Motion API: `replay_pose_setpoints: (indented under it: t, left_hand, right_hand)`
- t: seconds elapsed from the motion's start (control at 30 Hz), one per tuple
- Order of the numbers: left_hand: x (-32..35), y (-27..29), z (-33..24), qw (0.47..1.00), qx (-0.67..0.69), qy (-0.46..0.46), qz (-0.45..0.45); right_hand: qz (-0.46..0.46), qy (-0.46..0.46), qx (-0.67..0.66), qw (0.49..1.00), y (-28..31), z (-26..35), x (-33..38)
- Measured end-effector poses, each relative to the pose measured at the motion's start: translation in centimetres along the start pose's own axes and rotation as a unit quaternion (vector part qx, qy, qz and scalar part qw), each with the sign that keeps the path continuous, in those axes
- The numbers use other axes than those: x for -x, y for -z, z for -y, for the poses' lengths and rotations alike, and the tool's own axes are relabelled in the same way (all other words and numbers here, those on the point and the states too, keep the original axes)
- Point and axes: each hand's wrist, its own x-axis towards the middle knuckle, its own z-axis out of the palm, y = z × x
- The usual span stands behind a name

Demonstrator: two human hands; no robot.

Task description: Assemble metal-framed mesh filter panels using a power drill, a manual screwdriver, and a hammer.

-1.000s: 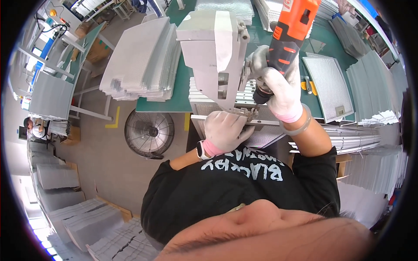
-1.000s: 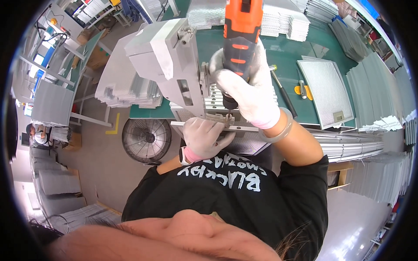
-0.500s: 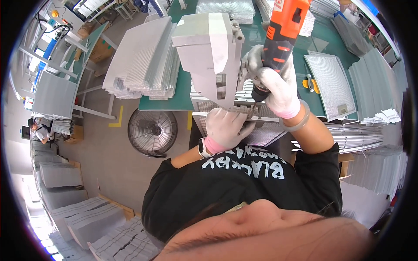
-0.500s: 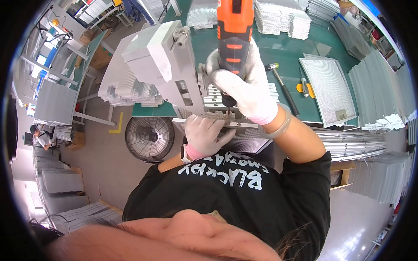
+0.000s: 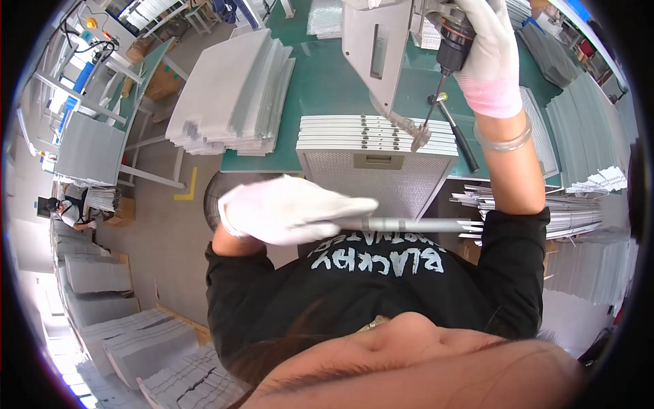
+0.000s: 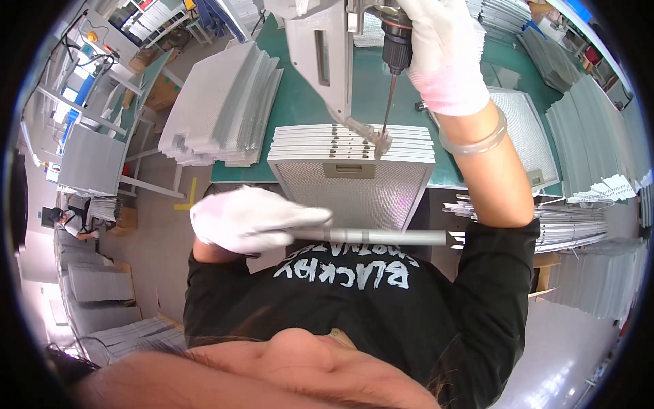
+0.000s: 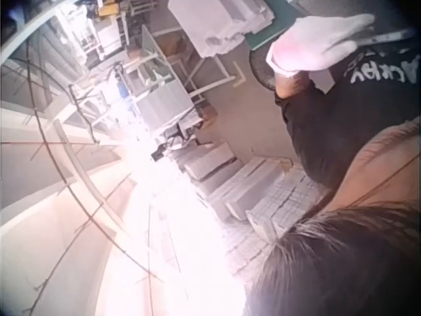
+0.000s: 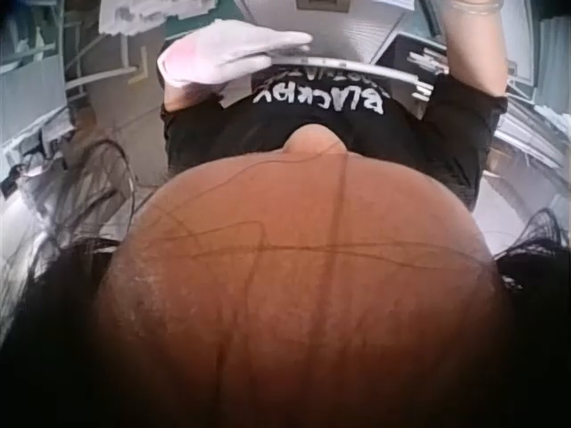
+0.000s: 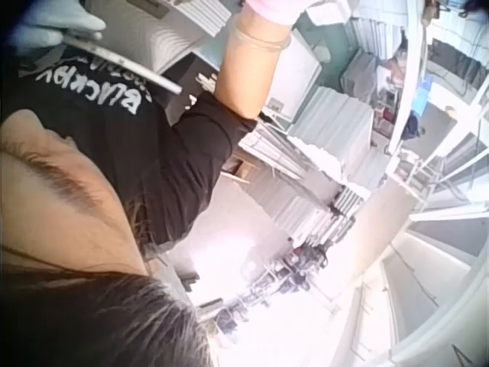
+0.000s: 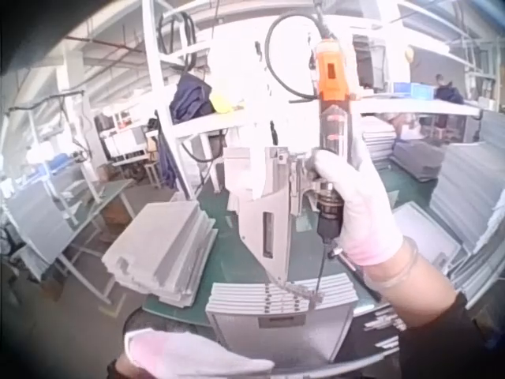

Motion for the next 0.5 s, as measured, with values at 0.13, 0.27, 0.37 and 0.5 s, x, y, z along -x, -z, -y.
replay_pose_setpoints:
  t: [0.13, 0.27, 0.37, 0.5]
  left_hand:
    - [-1.7, -1.1, 3.3, 0.970, -0.112, 0.081, -0.200]
    - [-5.8, -6.1, 7.5, 0.856, -0.421, 0.122, -0.275]
    - [-6.2, -8.3, 7.2, 0.817, -0.434, 0.141, -0.352]
    - [-6.2, -10.4, 4.4, 0.775, -0.461, 0.145, -0.407]
  right_hand:
    - [0.007, -0.004, -0.027, 1.000, -1.2, -0.2, -0.4]
    - [0.000, 0.020, -0.047, 0.999, -0.8, -0.5, -0.5]
    - [-0.014, 0.030, -0.042, 0.999, -1.3, -0.1, 0.4]
    - [-0.001, 0.024, 0.002, 1.000, 0.1, -1.1, 2.5]
